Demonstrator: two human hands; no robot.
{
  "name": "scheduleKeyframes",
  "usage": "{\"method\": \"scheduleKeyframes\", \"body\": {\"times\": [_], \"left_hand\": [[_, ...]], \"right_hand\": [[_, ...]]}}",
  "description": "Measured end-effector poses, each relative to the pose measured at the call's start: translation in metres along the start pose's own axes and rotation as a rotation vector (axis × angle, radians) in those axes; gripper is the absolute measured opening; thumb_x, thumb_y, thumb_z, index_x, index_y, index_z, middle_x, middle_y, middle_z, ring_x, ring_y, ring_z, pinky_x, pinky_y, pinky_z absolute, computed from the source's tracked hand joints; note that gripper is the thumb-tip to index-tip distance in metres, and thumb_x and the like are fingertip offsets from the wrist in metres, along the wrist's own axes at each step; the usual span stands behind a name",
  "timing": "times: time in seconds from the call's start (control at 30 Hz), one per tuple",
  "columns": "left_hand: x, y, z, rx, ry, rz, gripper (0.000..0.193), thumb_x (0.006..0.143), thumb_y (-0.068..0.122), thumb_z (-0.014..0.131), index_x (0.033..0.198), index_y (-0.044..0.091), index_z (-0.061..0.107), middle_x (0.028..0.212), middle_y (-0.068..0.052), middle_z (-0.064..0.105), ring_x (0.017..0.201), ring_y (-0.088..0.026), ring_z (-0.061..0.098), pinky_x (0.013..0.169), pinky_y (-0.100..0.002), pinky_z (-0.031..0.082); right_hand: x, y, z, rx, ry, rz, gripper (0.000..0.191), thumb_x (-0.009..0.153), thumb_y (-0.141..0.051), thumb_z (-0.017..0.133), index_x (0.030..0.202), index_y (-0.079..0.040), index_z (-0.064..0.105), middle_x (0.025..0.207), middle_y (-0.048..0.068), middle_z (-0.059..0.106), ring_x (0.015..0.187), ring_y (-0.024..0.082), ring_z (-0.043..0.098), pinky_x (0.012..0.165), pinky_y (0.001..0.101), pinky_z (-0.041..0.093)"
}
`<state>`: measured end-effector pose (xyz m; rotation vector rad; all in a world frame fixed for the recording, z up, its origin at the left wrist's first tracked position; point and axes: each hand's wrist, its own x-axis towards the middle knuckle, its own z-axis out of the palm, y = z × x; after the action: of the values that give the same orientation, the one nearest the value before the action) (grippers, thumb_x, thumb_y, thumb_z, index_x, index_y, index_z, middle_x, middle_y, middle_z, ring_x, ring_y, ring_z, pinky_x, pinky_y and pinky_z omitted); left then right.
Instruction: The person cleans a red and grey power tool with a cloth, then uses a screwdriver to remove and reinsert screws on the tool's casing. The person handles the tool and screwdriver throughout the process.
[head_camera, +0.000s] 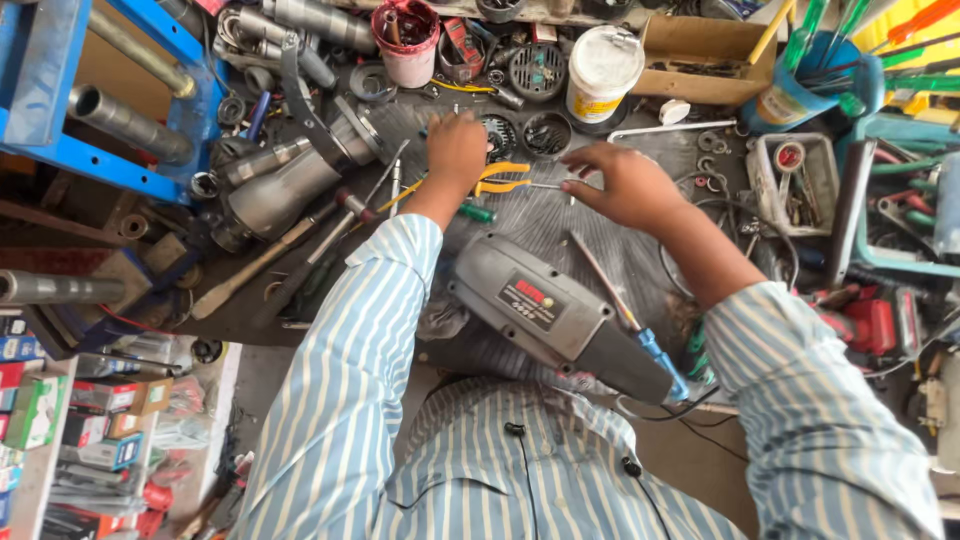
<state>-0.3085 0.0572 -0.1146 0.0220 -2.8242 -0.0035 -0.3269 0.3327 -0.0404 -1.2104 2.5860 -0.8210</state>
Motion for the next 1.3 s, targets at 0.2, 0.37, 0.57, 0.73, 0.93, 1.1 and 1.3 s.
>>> {"method": "scheduleKeyframes", "body": {"times": [0.2,0.37,0.57,0.73,0.93,1.1,1.3], "left_hand": [[0.007,0.022,0.001,0.056,-0.078,-0.208,0.014,0.086,0.012,0.065,0.085,0.015,0.079,0.094,-0.008,0.076,0.089,-0.029,0.072,0.094,-0.053,0.045],[0.023,0.037,-0.010,0.146,-0.157,-0.269,0.020,0.089,0.016,0.060,0.085,0.016,0.079,0.093,-0.007,0.077,0.087,-0.026,0.074,0.090,-0.054,0.046],[0.030,0.031,-0.017,0.051,-0.427,-0.271,0.029,0.090,0.020,0.059,0.113,0.015,0.076,0.126,-0.008,0.070,0.118,-0.026,0.064,0.097,-0.055,0.040],[0.036,0.037,-0.014,0.281,-0.691,-0.108,0.037,0.097,0.026,0.055,0.130,0.016,0.070,0.140,-0.008,0.064,0.130,-0.026,0.057,0.106,-0.061,0.032],[0.029,0.037,-0.025,0.223,-0.510,-0.126,0.032,0.102,0.032,0.052,0.117,0.016,0.076,0.123,-0.010,0.075,0.111,-0.029,0.070,0.095,-0.053,0.047],[0.017,0.004,-0.044,-1.165,-0.366,-0.501,0.034,0.103,0.032,0.048,0.101,0.006,0.070,0.098,-0.015,0.078,0.088,-0.030,0.076,0.086,-0.048,0.060],[-0.069,-0.004,-0.065,-2.347,-0.036,-0.593,0.033,0.100,0.022,0.058,0.119,-0.004,0.061,0.104,-0.016,0.074,0.097,-0.030,0.076,0.086,-0.042,0.064]], "right_hand": [[0.017,0.031,0.029,-0.157,-0.097,0.058,0.033,0.096,-0.040,0.066,0.119,-0.016,0.073,0.107,0.009,0.075,0.094,0.028,0.073,0.080,0.0429,0.057],[0.026,0.048,0.066,-0.407,-0.098,0.056,0.025,0.090,-0.036,0.067,0.108,-0.022,0.077,0.108,0.006,0.071,0.099,0.029,0.071,0.080,0.0465,0.057],[0.019,0.062,0.094,-0.420,-0.037,0.173,0.020,0.089,-0.033,0.070,0.094,-0.016,0.079,0.111,0.006,0.068,0.116,0.029,0.065,0.087,0.0462,0.057],[0.019,0.068,0.075,-0.511,-0.242,0.196,0.026,0.081,-0.032,0.076,0.098,-0.012,0.077,0.117,0.010,0.070,0.115,0.031,0.066,0.089,0.0457,0.056],[-0.006,0.063,0.047,-0.434,-0.311,0.283,0.025,0.085,-0.033,0.075,0.104,-0.018,0.074,0.113,0.009,0.072,0.112,0.030,0.068,0.092,0.0460,0.054],[-0.017,0.075,0.062,-0.417,-0.254,0.266,0.024,0.089,-0.040,0.071,0.097,-0.018,0.077,0.119,0.008,0.069,0.115,0.032,0.065,0.094,0.0463,0.053],[-0.027,0.076,0.070,-0.483,-0.266,0.257,0.034,0.090,-0.038,0.068,0.098,-0.005,0.076,0.108,0.019,0.073,0.098,0.037,0.072,0.084,0.0496,0.058]]}}
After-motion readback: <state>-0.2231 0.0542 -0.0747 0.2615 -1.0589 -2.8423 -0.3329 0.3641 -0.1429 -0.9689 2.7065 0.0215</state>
